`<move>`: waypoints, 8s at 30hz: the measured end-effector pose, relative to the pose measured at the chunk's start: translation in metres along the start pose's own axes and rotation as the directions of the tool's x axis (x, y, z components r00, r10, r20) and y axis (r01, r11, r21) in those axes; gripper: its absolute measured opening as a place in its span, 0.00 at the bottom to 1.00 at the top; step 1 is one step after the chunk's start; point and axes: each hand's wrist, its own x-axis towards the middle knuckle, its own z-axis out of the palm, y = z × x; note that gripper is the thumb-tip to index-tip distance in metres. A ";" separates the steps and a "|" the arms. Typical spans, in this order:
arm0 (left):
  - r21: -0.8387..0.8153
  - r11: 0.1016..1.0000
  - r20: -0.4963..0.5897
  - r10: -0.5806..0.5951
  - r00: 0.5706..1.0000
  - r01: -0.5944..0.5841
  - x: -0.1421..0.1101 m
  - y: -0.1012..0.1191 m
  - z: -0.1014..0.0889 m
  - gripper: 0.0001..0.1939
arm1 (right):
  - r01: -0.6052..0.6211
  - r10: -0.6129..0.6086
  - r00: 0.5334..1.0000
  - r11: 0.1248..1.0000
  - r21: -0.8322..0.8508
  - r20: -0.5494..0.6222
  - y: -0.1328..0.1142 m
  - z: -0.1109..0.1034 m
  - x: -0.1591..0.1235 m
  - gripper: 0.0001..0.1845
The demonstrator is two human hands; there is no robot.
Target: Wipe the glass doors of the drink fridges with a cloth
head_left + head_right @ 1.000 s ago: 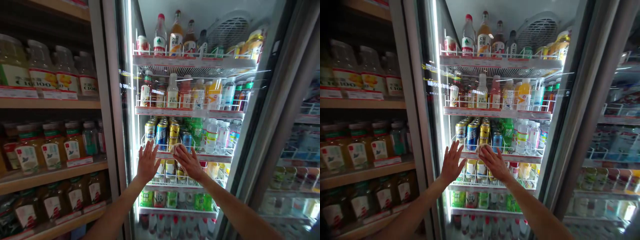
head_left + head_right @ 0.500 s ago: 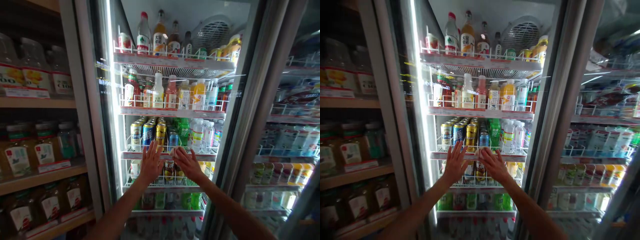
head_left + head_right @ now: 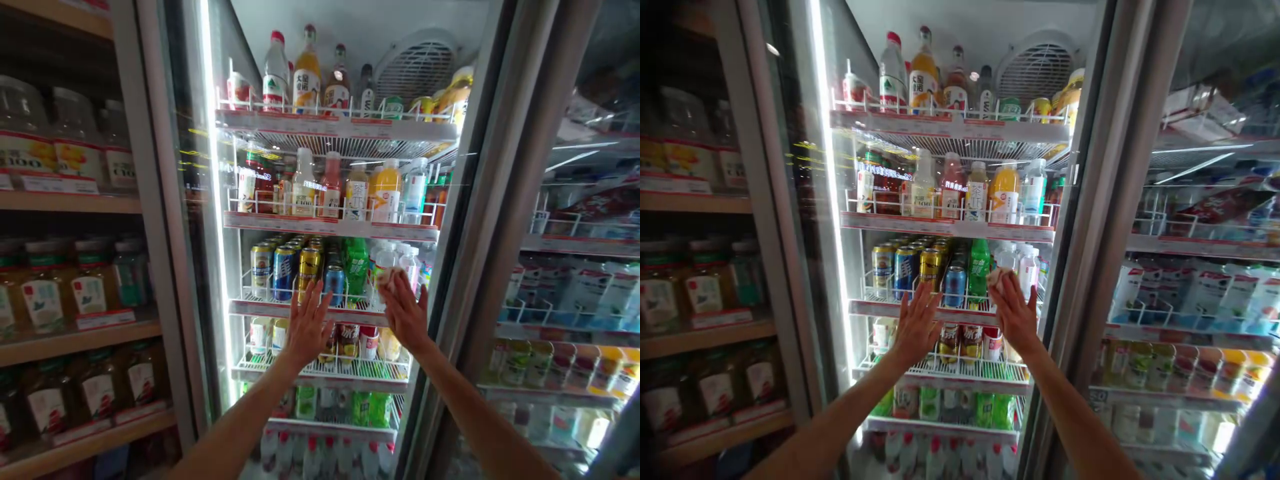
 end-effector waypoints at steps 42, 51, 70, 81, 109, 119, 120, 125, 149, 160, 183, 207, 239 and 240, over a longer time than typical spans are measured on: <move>0.222 0.937 -0.062 -0.262 0.963 0.269 -0.063 -0.168 -0.064 0.29 | -0.005 0.004 1.000 0.998 0.068 0.018 -0.129 0.050 0.114 0.31; 0.306 0.899 -0.060 -0.311 0.949 0.314 -0.083 -0.187 -0.073 0.31 | 0.474 -0.506 0.857 0.849 0.233 0.098 -0.196 0.076 0.092 0.24; 0.349 0.876 -0.063 -0.333 0.941 0.333 -0.126 -0.210 -0.121 0.29 | 0.340 -0.381 0.922 0.881 0.329 0.068 -0.287 0.116 0.138 0.25; 0.360 0.884 0.001 -0.320 0.947 0.298 -0.142 -0.199 -0.112 0.30 | 0.303 -0.342 0.934 0.910 0.282 0.101 -0.258 0.102 0.098 0.28; 0.019 0.999 -0.032 -0.035 0.999 0.036 -0.042 -0.075 -0.019 0.32 | 0.016 -0.018 0.997 0.999 0.027 0.073 -0.102 0.035 0.028 0.30; -0.043 0.999 -0.064 -0.006 0.998 0.003 -0.012 -0.037 -0.003 0.32 | -0.051 0.051 0.999 0.998 -0.032 0.007 -0.041 0.014 0.023 0.30; -0.047 0.999 -0.066 -0.005 0.998 0.002 -0.008 -0.032 -0.001 0.32 | -0.091 0.090 0.996 0.995 -0.049 -0.023 -0.034 0.012 0.027 0.31; -0.064 0.998 -0.072 0.019 0.997 -0.023 0.002 -0.015 0.005 0.33 | -0.014 0.016 0.999 0.999 -0.045 0.042 -0.026 0.004 -0.006 0.29; 0.045 0.995 -0.198 -0.076 0.977 0.087 0.061 -0.079 -0.029 0.31 | -0.276 0.268 0.950 0.961 -0.030 -0.159 -0.015 0.011 0.089 0.31; 0.094 0.990 -0.236 -0.082 0.968 0.107 0.069 -0.109 -0.049 0.28 | -0.416 0.403 0.854 0.909 0.032 -0.330 0.001 0.016 0.130 0.29; 0.104 0.993 -0.373 -0.014 0.928 0.056 0.156 -0.102 -0.057 0.29 | -0.327 0.292 0.902 0.943 -0.060 -0.318 0.052 -0.007 0.181 0.25; 0.173 0.970 -0.387 -0.094 0.917 0.173 0.159 -0.172 -0.083 0.28 | 0.148 -0.151 0.981 0.988 -0.033 -0.118 -0.045 0.032 0.283 0.26; 0.421 0.849 -0.289 -0.209 0.934 0.320 0.013 -0.259 -0.152 0.27 | 0.529 -0.540 0.841 0.824 0.202 0.000 -0.255 0.105 0.277 0.25; 0.426 0.846 -0.280 -0.213 0.936 0.320 0.008 -0.261 -0.152 0.27 | 0.562 -0.575 0.818 0.801 0.206 0.001 -0.255 0.105 0.269 0.25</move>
